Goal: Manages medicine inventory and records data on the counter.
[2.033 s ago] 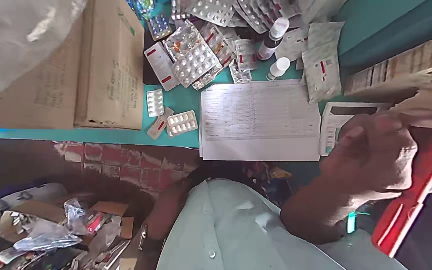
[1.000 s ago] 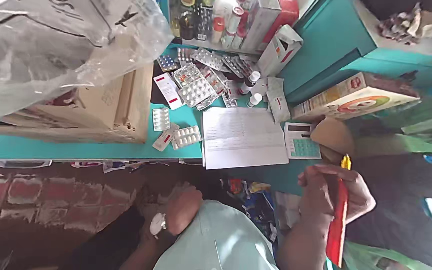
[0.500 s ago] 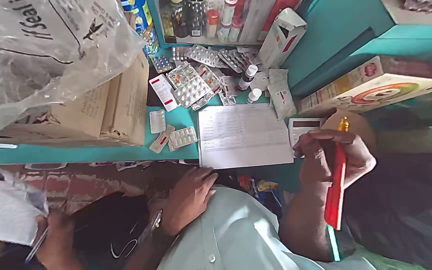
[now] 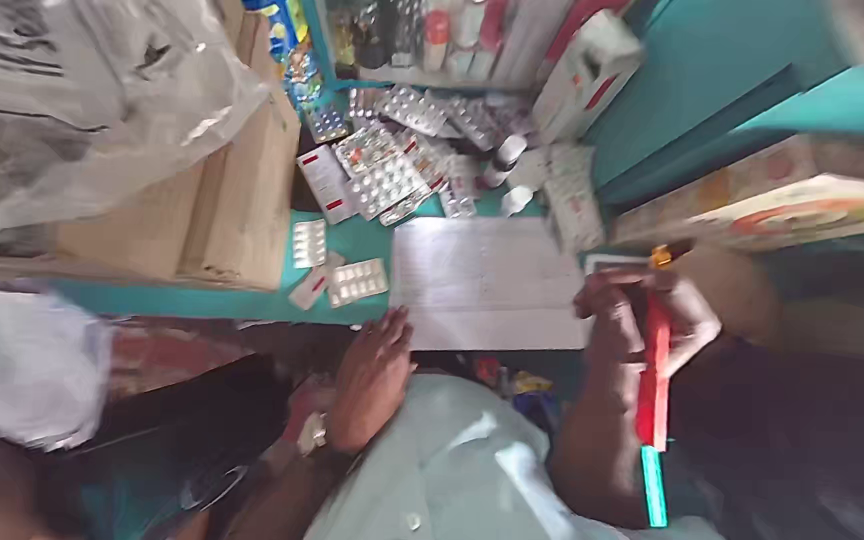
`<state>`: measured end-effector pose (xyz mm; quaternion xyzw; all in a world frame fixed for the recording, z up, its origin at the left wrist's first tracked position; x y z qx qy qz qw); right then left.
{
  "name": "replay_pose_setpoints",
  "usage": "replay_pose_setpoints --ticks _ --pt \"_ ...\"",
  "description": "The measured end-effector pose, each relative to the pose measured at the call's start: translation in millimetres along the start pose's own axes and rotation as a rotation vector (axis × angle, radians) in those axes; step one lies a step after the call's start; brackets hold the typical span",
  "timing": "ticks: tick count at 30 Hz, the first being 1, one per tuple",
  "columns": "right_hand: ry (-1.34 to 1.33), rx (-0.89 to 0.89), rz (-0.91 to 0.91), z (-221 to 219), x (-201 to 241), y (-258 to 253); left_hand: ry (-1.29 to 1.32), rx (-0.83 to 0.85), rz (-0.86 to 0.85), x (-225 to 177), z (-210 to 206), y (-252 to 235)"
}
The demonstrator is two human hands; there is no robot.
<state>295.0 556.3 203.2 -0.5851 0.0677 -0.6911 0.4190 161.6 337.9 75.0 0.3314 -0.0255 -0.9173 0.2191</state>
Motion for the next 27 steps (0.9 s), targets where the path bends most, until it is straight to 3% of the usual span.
replay_pose_setpoints --ticks 5,8,12,16,20,27 --pt "-0.039 0.007 -0.024 -5 -11 -10 0.020 0.134 0.080 5 -9 -2" --pt "-0.030 0.136 -0.120 -33 -31 -17 0.026 0.106 0.072 3 -8 -1" --pt "0.291 0.566 -0.163 -140 -51 -26 0.002 0.099 0.076 6 -7 1" --pt "0.515 0.734 0.135 -241 -26 -41 -0.011 0.130 0.095 5 -10 0" --pt "0.865 0.949 0.144 -313 -49 -39 0.013 0.024 0.059 6 -7 1" --pt "0.768 0.845 -0.002 -293 -38 -83 0.072 0.009 0.079 9 -7 5"
Point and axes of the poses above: each hand's wrist, its own y-axis away from the middle knuckle, its own z-axis out of the back of the hand, x = y × z, the point moved 10 cm from there along -y, towards the middle knuckle, and after that the axes turned 14 degrees about y, right-handed, at the moved point
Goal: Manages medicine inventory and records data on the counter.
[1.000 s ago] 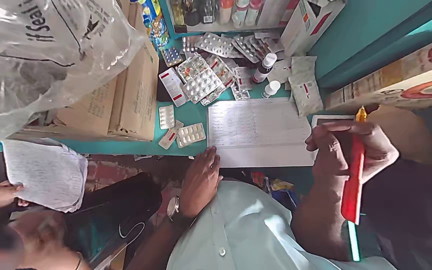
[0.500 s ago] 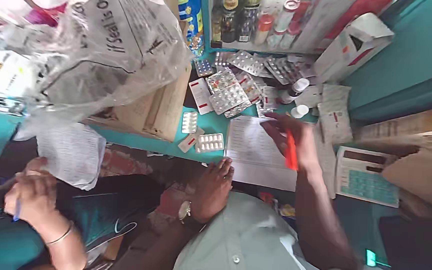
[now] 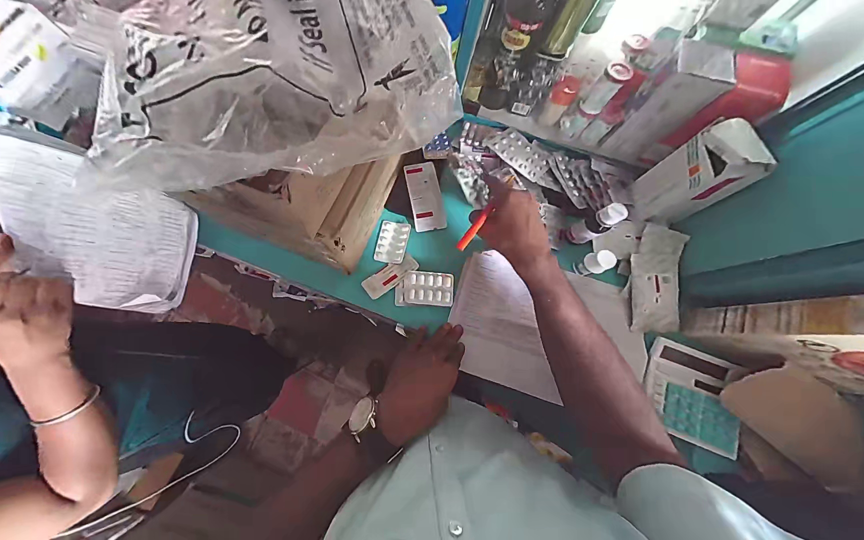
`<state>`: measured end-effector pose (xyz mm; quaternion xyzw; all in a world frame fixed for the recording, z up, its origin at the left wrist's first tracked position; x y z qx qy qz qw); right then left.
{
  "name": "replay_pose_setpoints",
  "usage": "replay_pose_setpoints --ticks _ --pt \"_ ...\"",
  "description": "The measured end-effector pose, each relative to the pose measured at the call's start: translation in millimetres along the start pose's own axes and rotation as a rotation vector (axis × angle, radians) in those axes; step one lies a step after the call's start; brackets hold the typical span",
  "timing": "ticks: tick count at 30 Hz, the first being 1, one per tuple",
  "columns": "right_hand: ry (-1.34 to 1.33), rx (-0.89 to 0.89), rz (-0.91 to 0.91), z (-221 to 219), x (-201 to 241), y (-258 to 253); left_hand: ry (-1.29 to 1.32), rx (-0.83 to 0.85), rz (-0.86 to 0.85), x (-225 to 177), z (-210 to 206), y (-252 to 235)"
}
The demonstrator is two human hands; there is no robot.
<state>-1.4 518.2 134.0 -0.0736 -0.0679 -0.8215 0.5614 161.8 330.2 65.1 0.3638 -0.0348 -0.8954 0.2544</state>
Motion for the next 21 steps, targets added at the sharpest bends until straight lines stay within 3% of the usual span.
replay_pose_setpoints --ticks 3,10,14,17,21 --pt "0.058 -0.052 -0.004 4 -1 -4 -0.001 0.003 -0.001 -2 1 -1" --pt "0.238 0.190 -0.027 -29 37 17 -0.005 -0.049 -0.042 4 -2 -2" --pt "0.121 -0.057 0.064 -8 90 11 -0.046 -0.051 -0.067 5 -5 0" --pt "0.155 0.063 0.046 -32 105 -5 -0.055 -0.085 -0.126 2 2 4" --pt "0.147 0.070 0.031 -31 100 -14 0.217 -0.489 -0.331 -2 57 35"
Point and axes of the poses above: each hand's wrist, its own y-axis away from the middle knuckle, its own z-axis out of the back of the hand, x = y × z, the point moved 10 cm from there along -y, towards the middle knuckle, and after that the axes turned 14 degrees about y, right-handed, at the moved point
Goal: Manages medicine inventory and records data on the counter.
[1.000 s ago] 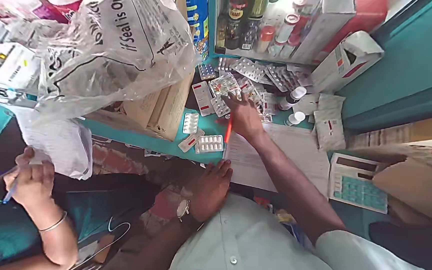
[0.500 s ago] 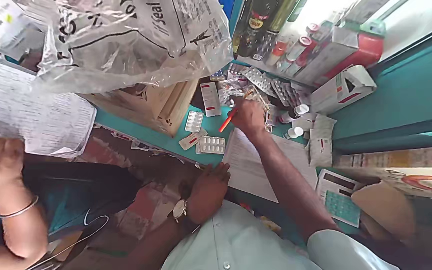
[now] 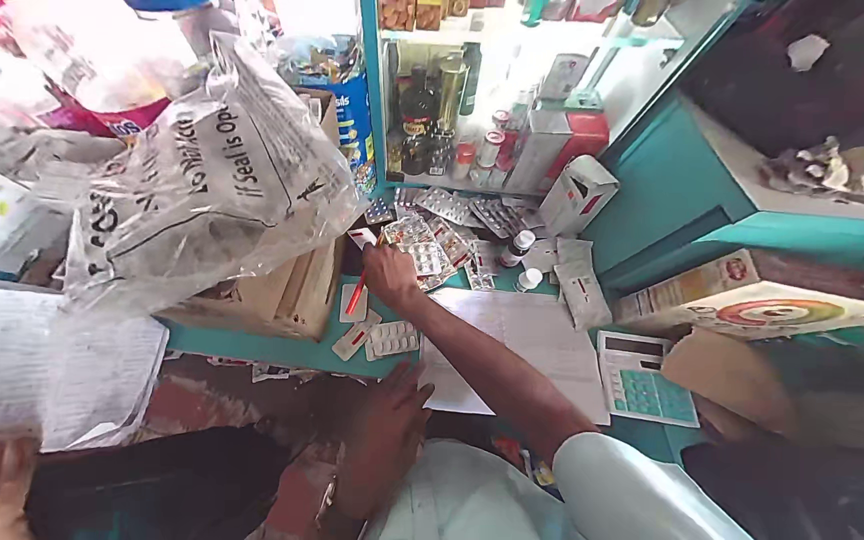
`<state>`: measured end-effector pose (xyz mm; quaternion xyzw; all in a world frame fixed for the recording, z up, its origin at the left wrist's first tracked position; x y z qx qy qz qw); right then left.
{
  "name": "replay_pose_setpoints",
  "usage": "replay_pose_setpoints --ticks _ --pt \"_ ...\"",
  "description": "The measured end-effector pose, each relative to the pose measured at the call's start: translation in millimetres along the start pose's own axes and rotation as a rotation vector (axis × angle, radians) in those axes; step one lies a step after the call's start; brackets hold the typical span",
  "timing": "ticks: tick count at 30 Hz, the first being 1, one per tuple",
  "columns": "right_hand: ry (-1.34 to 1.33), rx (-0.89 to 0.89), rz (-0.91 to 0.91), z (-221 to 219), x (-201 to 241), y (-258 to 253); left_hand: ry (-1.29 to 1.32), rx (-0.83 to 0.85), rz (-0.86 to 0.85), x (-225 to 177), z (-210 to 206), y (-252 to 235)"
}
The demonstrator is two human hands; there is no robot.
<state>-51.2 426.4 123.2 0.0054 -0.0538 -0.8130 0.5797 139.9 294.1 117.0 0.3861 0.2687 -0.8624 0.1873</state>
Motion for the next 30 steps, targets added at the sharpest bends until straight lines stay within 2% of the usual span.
replay_pose_setpoints --ticks 3,7,10,13,15,17,18,20,24,26,30 --pt "-0.033 -0.141 -0.044 22 -16 7 0.381 -0.333 -0.007 7 46 8" --pt "-0.164 -0.129 -0.135 22 -44 7 0.665 -0.535 0.063 28 64 12" --pt "-0.389 -0.218 -0.114 41 -60 43 0.921 -0.651 0.216 47 61 10" --pt "-0.520 -0.332 0.102 58 -40 113 1.209 -0.679 0.271 58 52 5" --pt "-0.605 -0.255 0.348 54 -11 155 1.463 -0.710 0.229 57 48 -1" --pt "-0.759 -0.112 0.549 52 8 171 1.687 -0.787 0.257 59 45 0" --pt "-0.845 -0.062 0.583 55 6 168 1.720 -0.807 0.315 57 45 0" --pt "-0.887 -0.035 0.492 62 -21 139 1.652 -0.854 0.471 55 46 7" --pt "-0.561 -0.256 0.178 62 -114 42 1.618 -0.720 0.522 50 41 20" --pt "-0.386 -0.295 0.047 56 -147 -1 1.652 -0.647 0.535 48 34 26" --pt "-0.020 -0.075 -0.133 20 -181 -67 1.733 -0.672 0.623 43 24 42"
Point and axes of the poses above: each hand's wrist, its own y-axis away from the middle knuckle, its own z-axis out of the back of the hand, x = y × z, the point moved 10 cm from there along -y, towards the middle knuckle, and after that the axes turned 14 degrees about y, right-handed, at the moved point
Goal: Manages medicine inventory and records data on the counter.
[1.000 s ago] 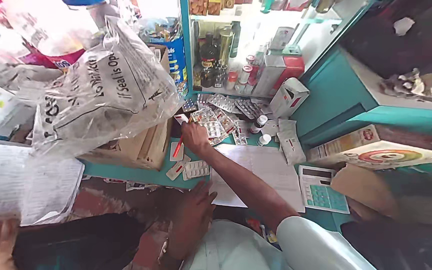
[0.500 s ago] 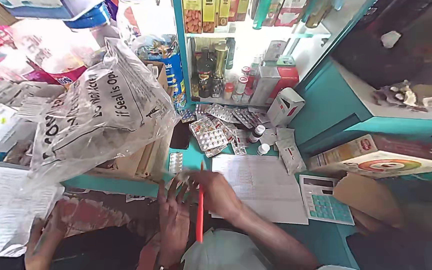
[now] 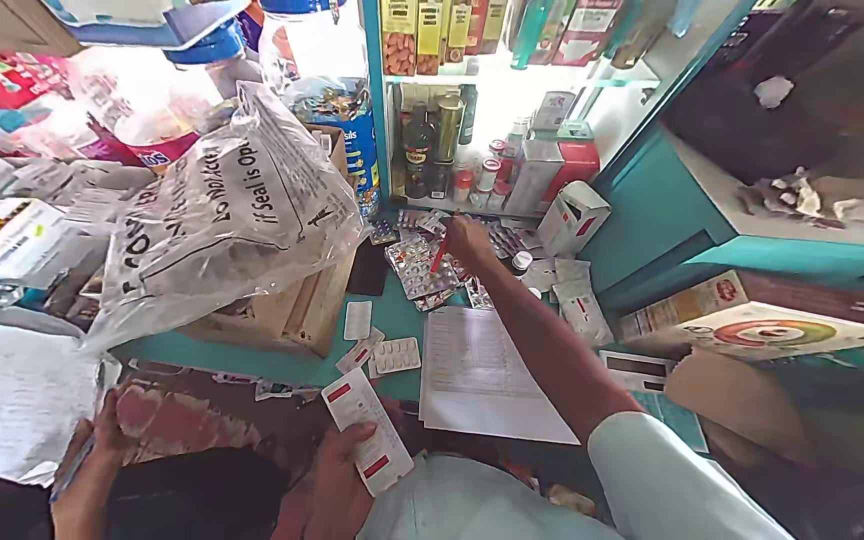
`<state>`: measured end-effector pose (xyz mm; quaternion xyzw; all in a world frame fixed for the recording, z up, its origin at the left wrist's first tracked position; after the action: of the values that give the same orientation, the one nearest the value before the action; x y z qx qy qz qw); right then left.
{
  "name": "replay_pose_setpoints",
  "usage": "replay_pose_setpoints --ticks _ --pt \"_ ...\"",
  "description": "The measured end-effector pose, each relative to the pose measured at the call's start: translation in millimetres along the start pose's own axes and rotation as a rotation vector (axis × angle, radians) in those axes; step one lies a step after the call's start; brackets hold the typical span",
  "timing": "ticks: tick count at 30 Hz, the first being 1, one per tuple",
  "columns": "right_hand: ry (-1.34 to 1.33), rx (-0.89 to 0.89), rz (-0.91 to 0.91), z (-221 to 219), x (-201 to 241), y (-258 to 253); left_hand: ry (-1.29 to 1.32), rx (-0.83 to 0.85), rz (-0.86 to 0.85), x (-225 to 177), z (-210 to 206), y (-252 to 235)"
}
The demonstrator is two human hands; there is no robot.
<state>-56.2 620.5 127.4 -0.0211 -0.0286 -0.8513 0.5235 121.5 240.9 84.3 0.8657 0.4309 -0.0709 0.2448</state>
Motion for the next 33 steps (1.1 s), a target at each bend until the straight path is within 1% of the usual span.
replay_pose_setpoints --ticks 1,2,4,6,7,9,11,13,15,18,19,21,23,25,29,33 --pt "0.025 0.018 -0.020 -1 -5 -7 0.000 0.003 -0.001 -2 0 5" --pt "0.024 0.001 -0.048 8 -10 -10 -0.026 -0.007 -0.018 -6 0 9" --pt "-0.070 -0.124 -0.115 45 -26 -5 -0.072 -0.016 -0.042 -13 2 19" --pt "-0.206 -0.235 -0.157 76 -37 16 -0.071 -0.012 -0.041 -18 15 27" --pt "-0.271 -0.281 -0.159 84 -36 26 -0.078 -0.020 -0.046 -21 21 28" --pt "-0.394 -0.266 -0.117 74 -22 41 -0.067 -0.039 -0.047 -25 34 29" --pt "-0.544 -0.187 -0.016 43 1 49 -0.075 -0.097 -0.072 -26 44 31" --pt "-0.653 -0.079 0.078 12 21 50 -0.121 -0.142 -0.089 -26 42 32" --pt "-0.576 -0.074 0.093 4 25 42 -0.123 -0.126 -0.083 -28 39 33" --pt "-0.431 -0.204 0.019 24 10 19 -0.103 -0.101 -0.074 -28 36 33" --pt "-0.383 -0.213 0.008 28 8 8 -0.083 -0.090 -0.066 -27 35 32" --pt "-0.272 -0.173 0.029 24 18 -16 -0.070 -0.085 -0.049 -23 34 30" --pt "-0.149 -0.085 0.103 8 37 -36 -0.048 -0.027 -0.011 -17 35 27" --pt "-0.036 -0.041 0.156 -8 49 -50 -0.051 0.013 -0.006 -14 33 26" --pt "0.077 -0.060 0.168 -15 58 -57 -0.047 -0.034 -0.072 -17 38 31" --pt "0.046 -0.067 0.112 -3 67 -49 -0.073 -0.134 -0.105 -20 43 32"
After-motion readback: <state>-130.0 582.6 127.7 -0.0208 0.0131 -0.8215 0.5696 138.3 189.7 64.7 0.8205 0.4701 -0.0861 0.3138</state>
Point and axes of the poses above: each hand's wrist, its own y-axis away from the middle knuckle, its own z-axis out of the back of the hand, x = y × z, the point moved 10 cm from there along -y, towards the middle knuckle, and after that the axes turned 14 degrees about y, right-handed, at the moved point
